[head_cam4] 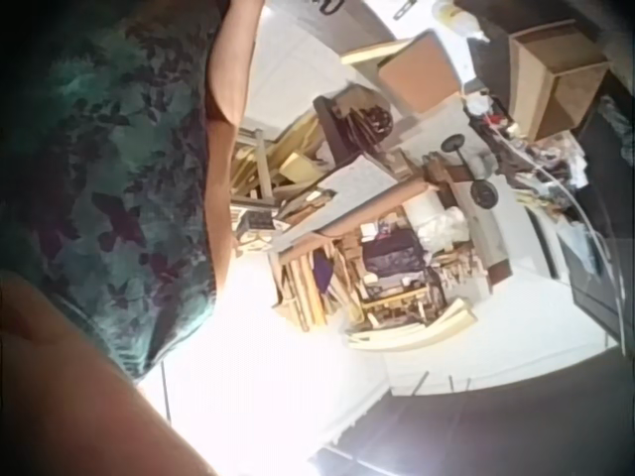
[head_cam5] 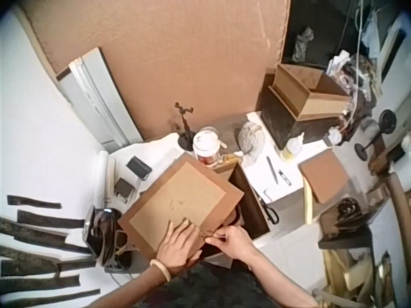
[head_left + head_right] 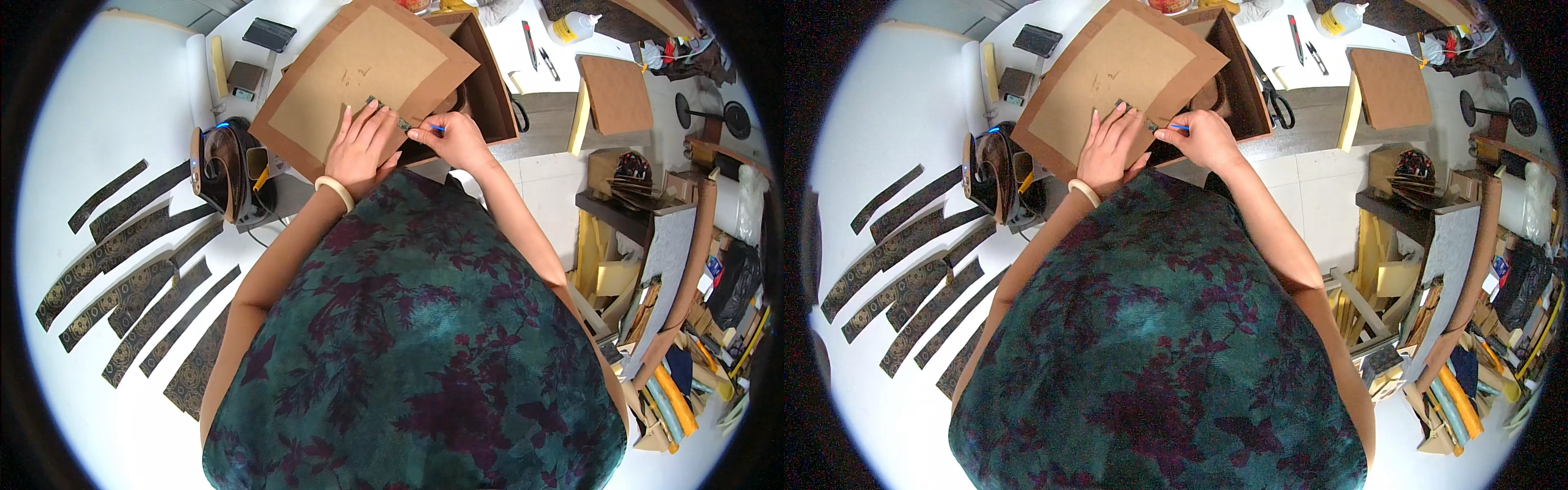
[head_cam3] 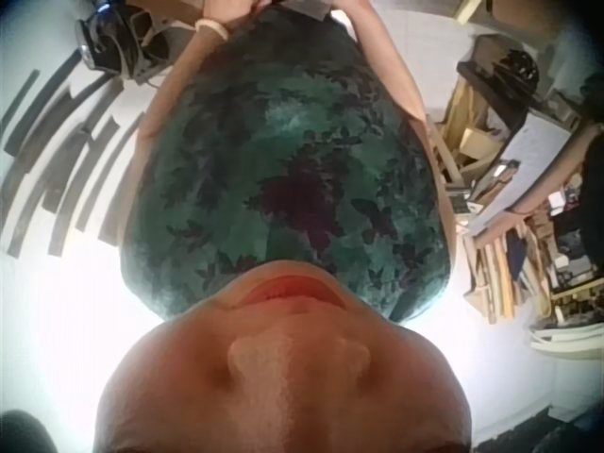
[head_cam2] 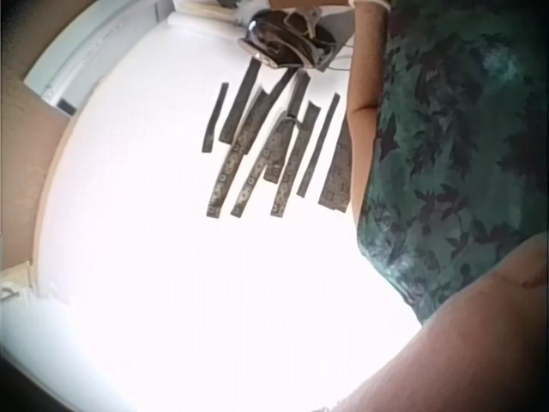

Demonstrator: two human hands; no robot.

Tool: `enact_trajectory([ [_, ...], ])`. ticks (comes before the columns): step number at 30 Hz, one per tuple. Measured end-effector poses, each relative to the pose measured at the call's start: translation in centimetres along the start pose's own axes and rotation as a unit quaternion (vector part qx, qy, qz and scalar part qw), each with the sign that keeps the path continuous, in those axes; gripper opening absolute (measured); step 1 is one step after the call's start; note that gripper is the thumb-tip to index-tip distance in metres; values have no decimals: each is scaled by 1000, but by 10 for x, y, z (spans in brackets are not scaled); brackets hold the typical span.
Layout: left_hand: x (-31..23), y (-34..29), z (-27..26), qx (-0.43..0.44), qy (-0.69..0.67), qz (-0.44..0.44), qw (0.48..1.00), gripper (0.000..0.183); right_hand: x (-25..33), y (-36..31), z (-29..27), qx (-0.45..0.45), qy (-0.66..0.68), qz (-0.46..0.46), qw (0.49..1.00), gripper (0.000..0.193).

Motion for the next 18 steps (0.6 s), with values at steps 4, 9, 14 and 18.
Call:
enact_trajectory([
  [4,1,-2,-1,-4,12,-13,1000,67,-6,3,1,21,25,22,999,40],
  [9,0,-1,-9,-12,36,-27,999,66,7,6,-3,-12,-9,6,1000,41],
  [14,0,2,-13,-9,28,-37,999,65,9,5,-6,-35,-19,-4,999,43],
  [18,0,2,-14,3,18,-39,999,66,12,5,-9,-11,-41,0,999,45],
])
Point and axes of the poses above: each hand's wrist, its own y-axis towards the middle knuckle, its own z-axis out of the palm, x = y × z, the point moved 5 cm from there along y, towards the middle knuckle, and after that the axes turned 12 degrees about -z, right-handed, at the moved point
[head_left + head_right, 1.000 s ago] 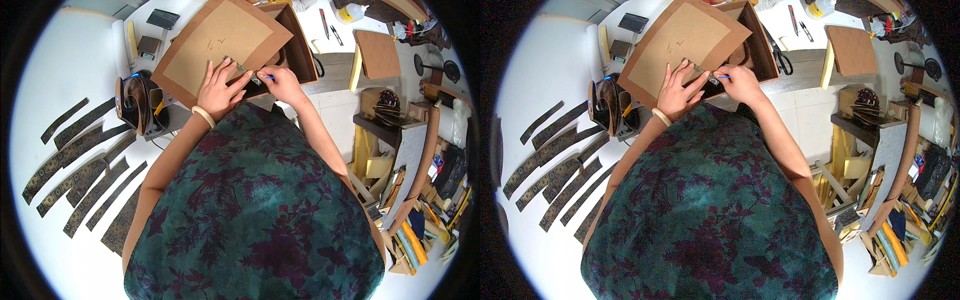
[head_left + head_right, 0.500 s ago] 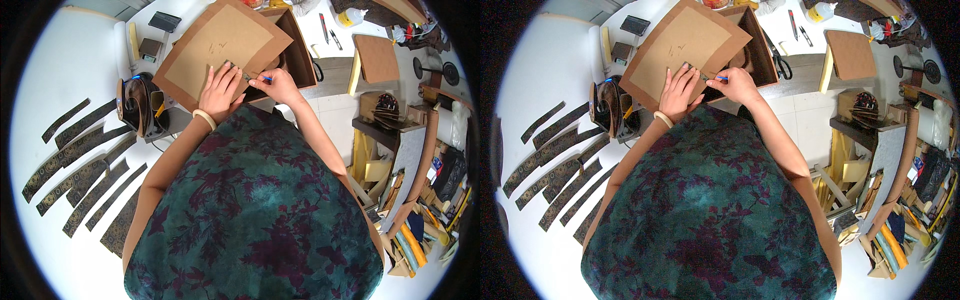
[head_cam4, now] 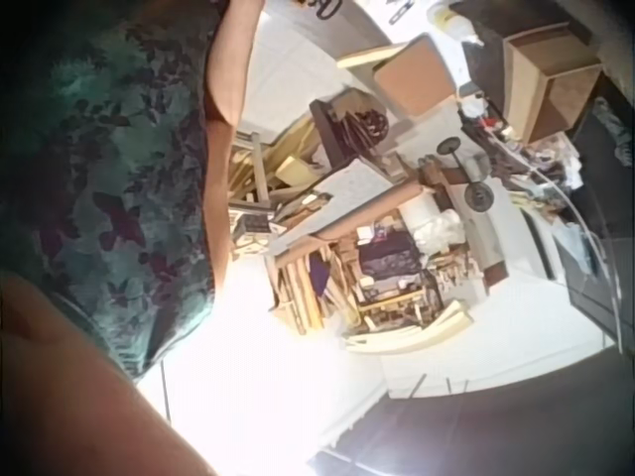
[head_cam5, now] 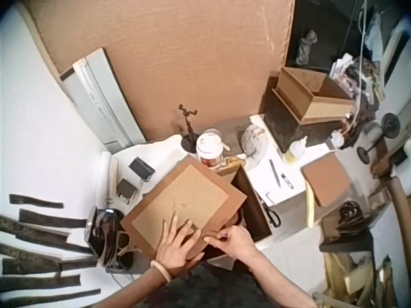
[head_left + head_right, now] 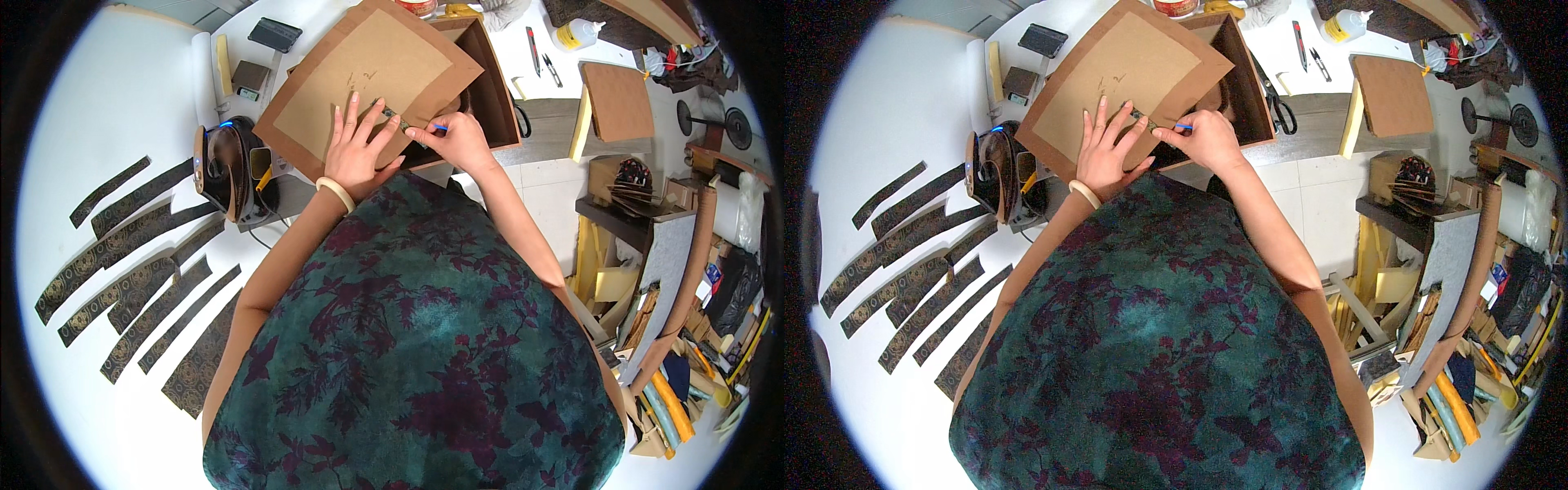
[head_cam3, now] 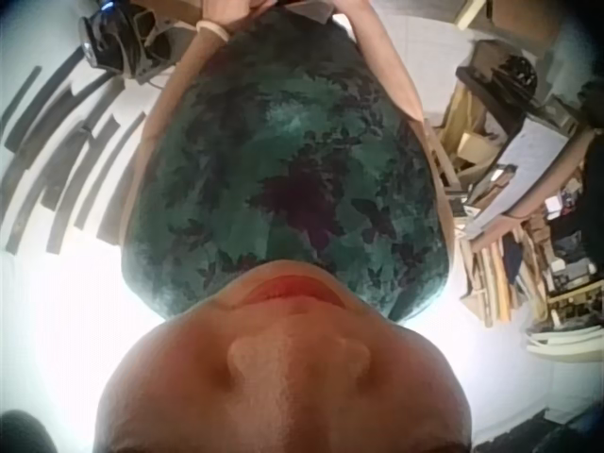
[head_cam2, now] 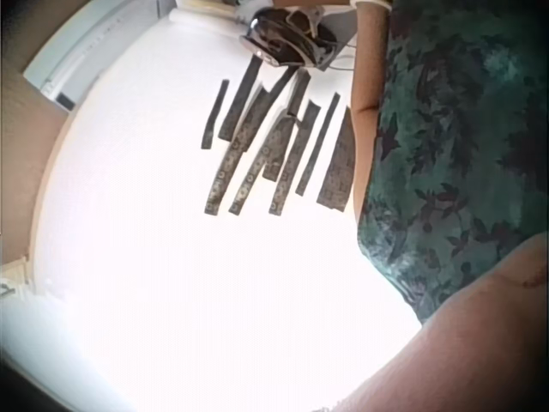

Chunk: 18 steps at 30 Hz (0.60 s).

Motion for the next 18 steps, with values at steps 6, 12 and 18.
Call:
enact_trajectory([
  [6,2,-5,-2,3,-6,-10,1000,74,50,-10,-53,-102,-80,-141,982,40],
  [12,8,-9,-2,-36,-80,-11,996,73,122,4,-107,-324,-74,-313,890,58],
  [18,14,-22,-34,-238,-284,-91,924,27,181,114,-22,-72,16,-346,935,22],
])
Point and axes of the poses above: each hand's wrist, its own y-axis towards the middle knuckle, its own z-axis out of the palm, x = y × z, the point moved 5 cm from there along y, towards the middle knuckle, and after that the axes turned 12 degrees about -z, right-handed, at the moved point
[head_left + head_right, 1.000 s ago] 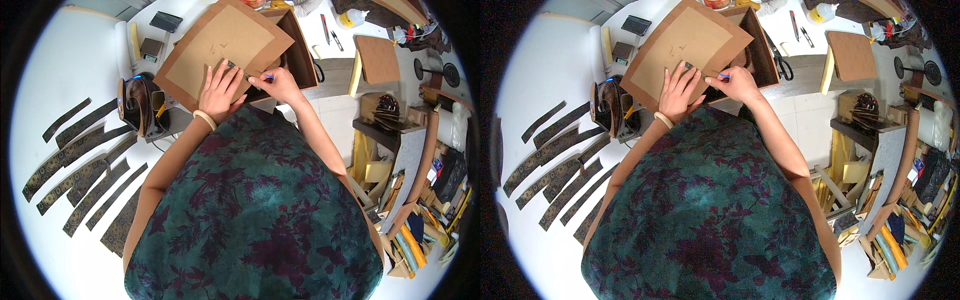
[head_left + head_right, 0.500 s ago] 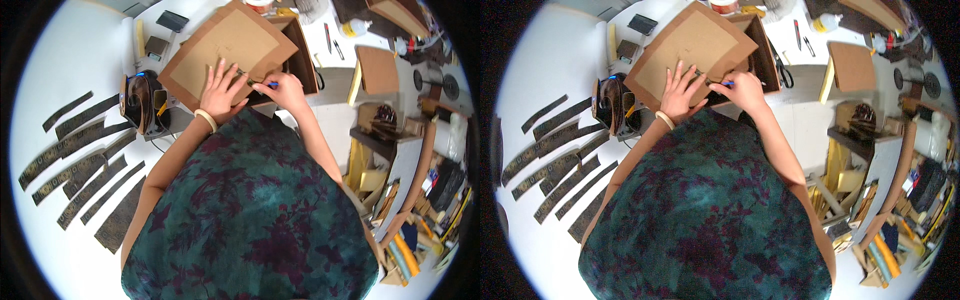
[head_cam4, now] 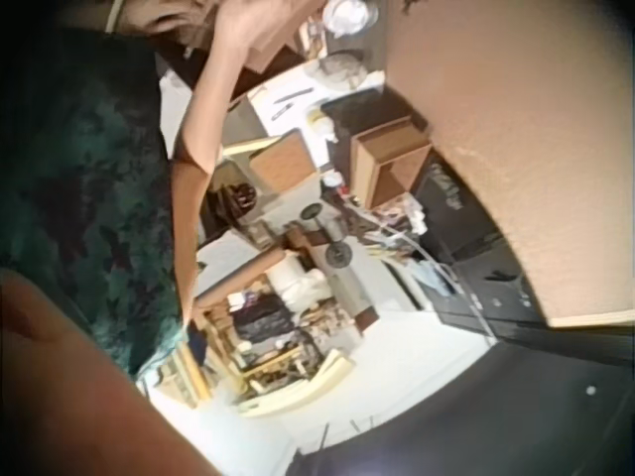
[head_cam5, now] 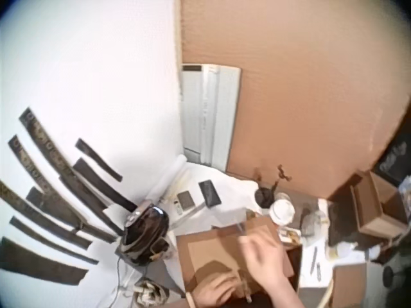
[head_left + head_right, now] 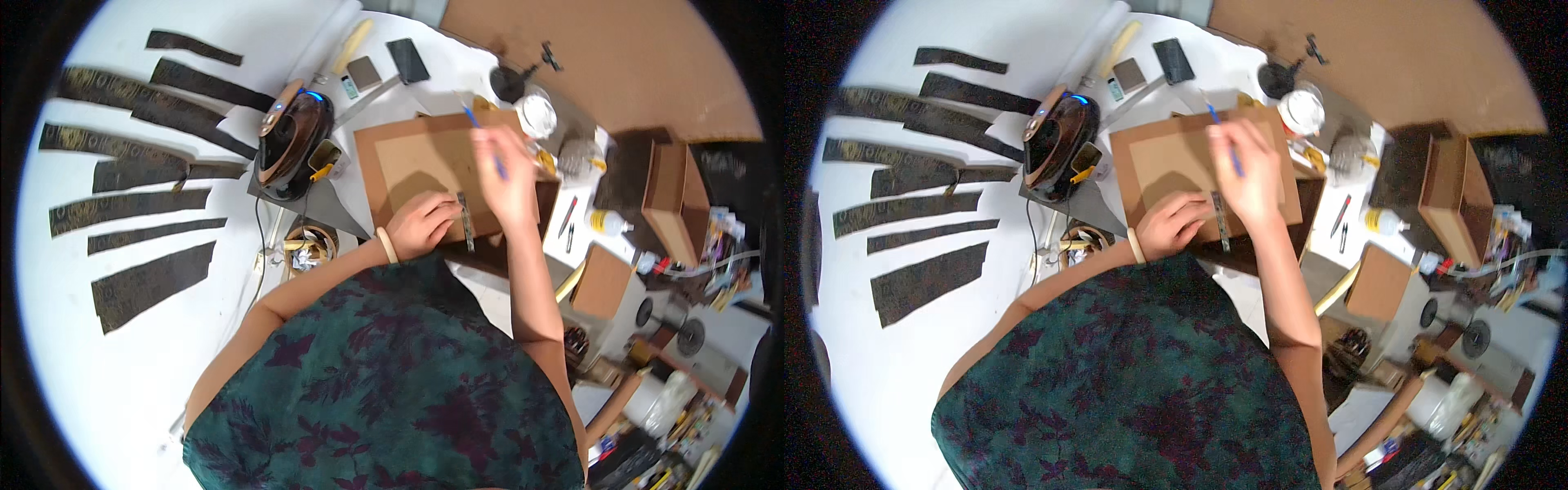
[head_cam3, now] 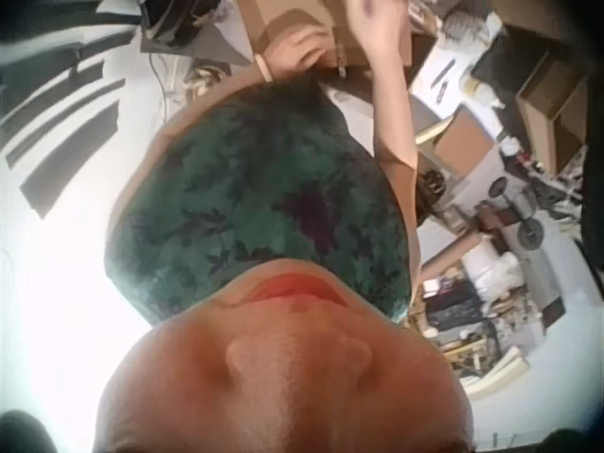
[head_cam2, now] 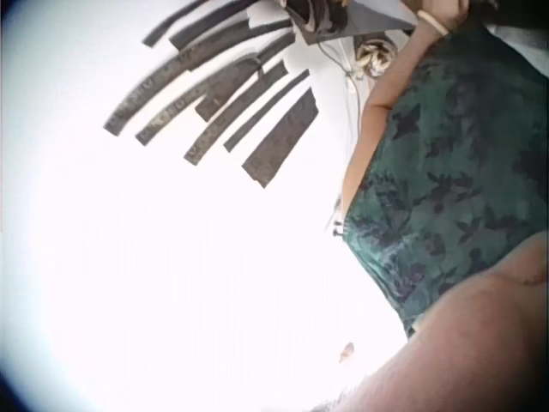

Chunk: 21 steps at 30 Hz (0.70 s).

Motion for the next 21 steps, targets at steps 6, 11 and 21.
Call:
enact_trajectory([
  [6,17,-23,-52,-143,-86,-163,972,20,-21,51,171,240,46,-128,961,26],
  [11,36,-77,-110,-275,-83,-296,911,12,4,40,242,334,70,-139,930,24],
  [21,65,-138,-117,-338,-147,-406,836,6,-137,127,308,288,14,65,955,18],
])
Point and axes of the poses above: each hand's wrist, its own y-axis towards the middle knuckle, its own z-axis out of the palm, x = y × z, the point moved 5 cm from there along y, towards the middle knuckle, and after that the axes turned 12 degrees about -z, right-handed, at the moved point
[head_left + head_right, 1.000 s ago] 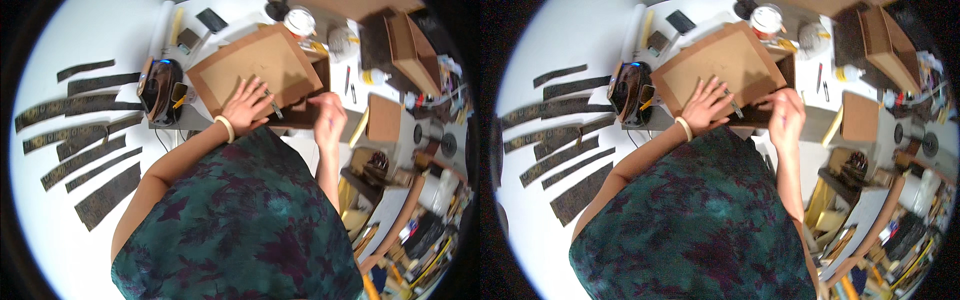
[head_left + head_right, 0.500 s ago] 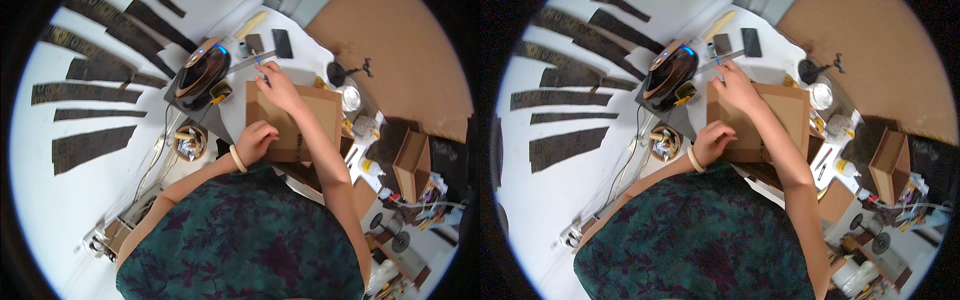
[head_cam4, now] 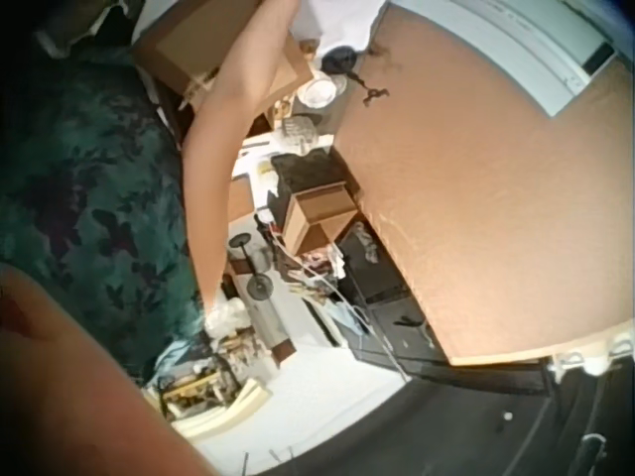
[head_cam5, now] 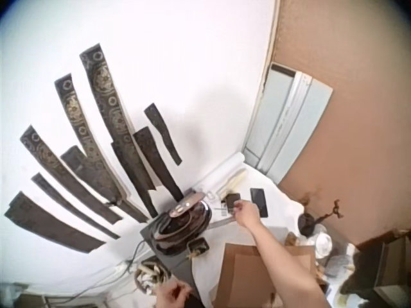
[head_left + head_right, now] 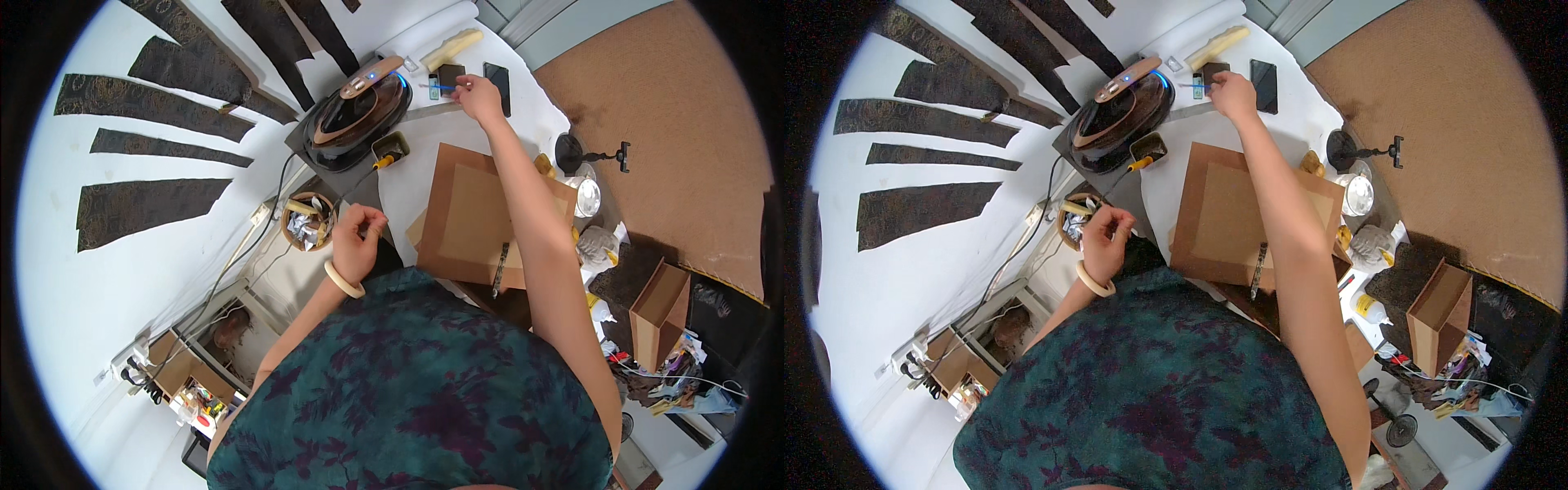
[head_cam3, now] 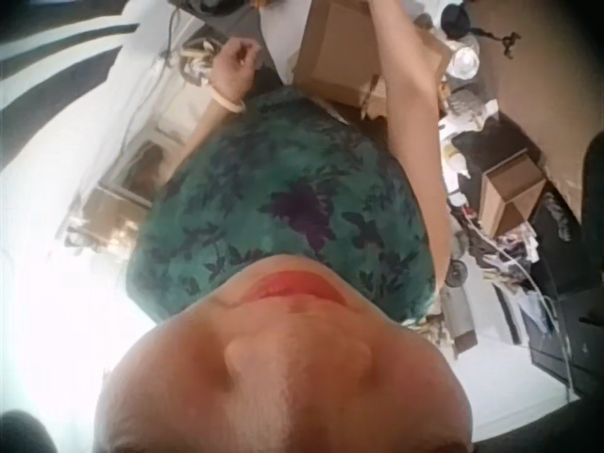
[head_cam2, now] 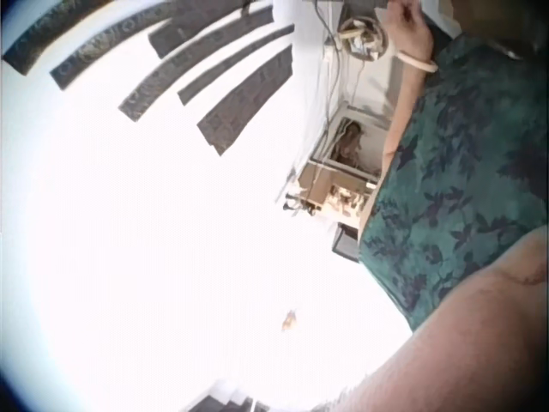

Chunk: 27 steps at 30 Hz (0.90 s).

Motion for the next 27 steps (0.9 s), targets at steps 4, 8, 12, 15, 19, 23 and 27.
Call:
enact_trajectory([
  [4,2,-5,12,54,-37,-37,997,18,-68,35,15,215,-225,85,946,25],
  [8,27,-3,-5,82,-91,-97,988,20,-59,26,19,66,3,56,996,24],
  [12,16,7,-14,66,-105,-99,987,13,-28,-32,-80,-98,131,26,986,14],
  [15,10,16,-5,91,-99,-120,984,10,-75,-84,-188,-203,-88,62,973,15],
  [19,-2,24,18,130,-89,-120,980,5,-120,-136,-258,-206,-145,106,962,13],
  [23,-9,24,26,110,-40,-73,990,26,-91,-200,-332,-354,-214,3,910,12],
  [27,1,35,33,112,-65,-84,988,33,-166,-242,-376,-382,-181,54,904,18],
])
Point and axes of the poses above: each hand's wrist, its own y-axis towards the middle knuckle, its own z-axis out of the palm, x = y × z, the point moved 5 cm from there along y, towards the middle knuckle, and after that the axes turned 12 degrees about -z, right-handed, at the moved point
